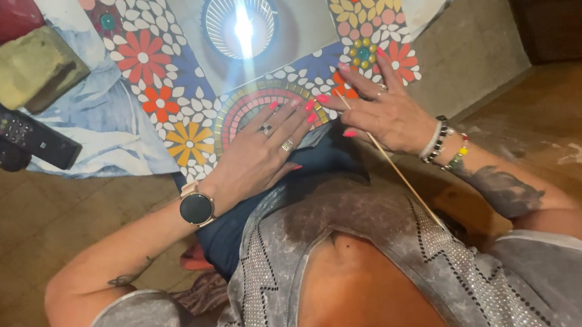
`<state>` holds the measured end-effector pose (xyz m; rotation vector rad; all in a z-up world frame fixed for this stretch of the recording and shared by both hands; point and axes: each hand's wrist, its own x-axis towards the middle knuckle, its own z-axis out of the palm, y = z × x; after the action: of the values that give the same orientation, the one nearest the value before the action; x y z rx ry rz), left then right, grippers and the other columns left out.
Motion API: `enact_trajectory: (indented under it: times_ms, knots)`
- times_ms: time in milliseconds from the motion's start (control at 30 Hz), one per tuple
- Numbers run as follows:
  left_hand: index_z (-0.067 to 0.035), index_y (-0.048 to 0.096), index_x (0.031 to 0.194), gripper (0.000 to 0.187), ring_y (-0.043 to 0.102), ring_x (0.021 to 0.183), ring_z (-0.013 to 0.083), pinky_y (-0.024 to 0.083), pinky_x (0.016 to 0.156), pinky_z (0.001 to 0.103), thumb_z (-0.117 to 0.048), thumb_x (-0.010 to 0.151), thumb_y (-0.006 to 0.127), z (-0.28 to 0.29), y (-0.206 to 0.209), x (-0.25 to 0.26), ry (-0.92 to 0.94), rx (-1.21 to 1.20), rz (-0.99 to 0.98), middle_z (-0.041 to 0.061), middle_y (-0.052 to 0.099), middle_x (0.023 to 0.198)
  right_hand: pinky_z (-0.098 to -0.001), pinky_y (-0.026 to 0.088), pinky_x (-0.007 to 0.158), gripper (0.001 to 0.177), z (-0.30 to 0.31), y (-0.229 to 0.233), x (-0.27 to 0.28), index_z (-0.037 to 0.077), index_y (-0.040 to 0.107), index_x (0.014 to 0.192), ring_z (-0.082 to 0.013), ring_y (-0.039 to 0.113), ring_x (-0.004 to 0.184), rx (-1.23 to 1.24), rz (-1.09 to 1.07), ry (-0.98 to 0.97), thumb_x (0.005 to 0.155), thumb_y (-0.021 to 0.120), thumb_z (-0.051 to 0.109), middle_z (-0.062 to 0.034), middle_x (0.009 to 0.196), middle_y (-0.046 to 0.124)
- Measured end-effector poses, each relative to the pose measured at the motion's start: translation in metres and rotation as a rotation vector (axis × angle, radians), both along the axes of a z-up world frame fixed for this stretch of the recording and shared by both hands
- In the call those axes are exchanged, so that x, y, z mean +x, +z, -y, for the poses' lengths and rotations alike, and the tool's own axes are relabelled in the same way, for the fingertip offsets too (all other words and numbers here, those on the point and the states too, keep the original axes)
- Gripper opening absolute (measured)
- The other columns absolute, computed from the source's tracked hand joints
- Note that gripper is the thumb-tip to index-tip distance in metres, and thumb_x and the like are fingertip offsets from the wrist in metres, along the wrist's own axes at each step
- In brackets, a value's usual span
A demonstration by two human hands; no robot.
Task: Decorating a mirror frame with small dots of paint or glue using a wooden stick
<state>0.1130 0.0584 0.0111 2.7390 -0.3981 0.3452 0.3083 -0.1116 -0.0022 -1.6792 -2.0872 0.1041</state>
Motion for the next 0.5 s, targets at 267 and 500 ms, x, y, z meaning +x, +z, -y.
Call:
enact_trajectory:
  times_ms: [267, 500]
  knots:
    - [0.002, 0.035, 0.125, 0.078, 0.038, 0.118, 0.0310, 0.030, 0.097, 0.043, -0.032, 0.064, 0.070, 0.002, -0.001, -0.002, 0.045, -0.028, -0.032, 0.017, 0.039, 0.127, -0.0642, 0.008, 0.096, 0.029, -0.004, 0.008, 0.001, 0.014, 0.051, 0.080, -0.0310, 0.035, 0.125, 0.006, 0.090, 0.016, 0.091, 0.038, 0.037, -0.0024, 0.116, 0.058]
    - [0.000, 0.039, 0.124, 0.079, 0.039, 0.118, 0.0292, 0.032, 0.097, 0.042, -0.035, 0.061, 0.071, 0.002, -0.004, -0.001, 0.070, -0.034, 0.002, 0.016, 0.040, 0.127, -0.0655, 0.008, 0.095, 0.031, -0.002, 0.014, 0.004, 0.013, 0.049, 0.077, -0.0284, 0.035, 0.124, -0.014, 0.096, 0.044, 0.090, 0.035, 0.038, -0.0025, 0.117, 0.057]
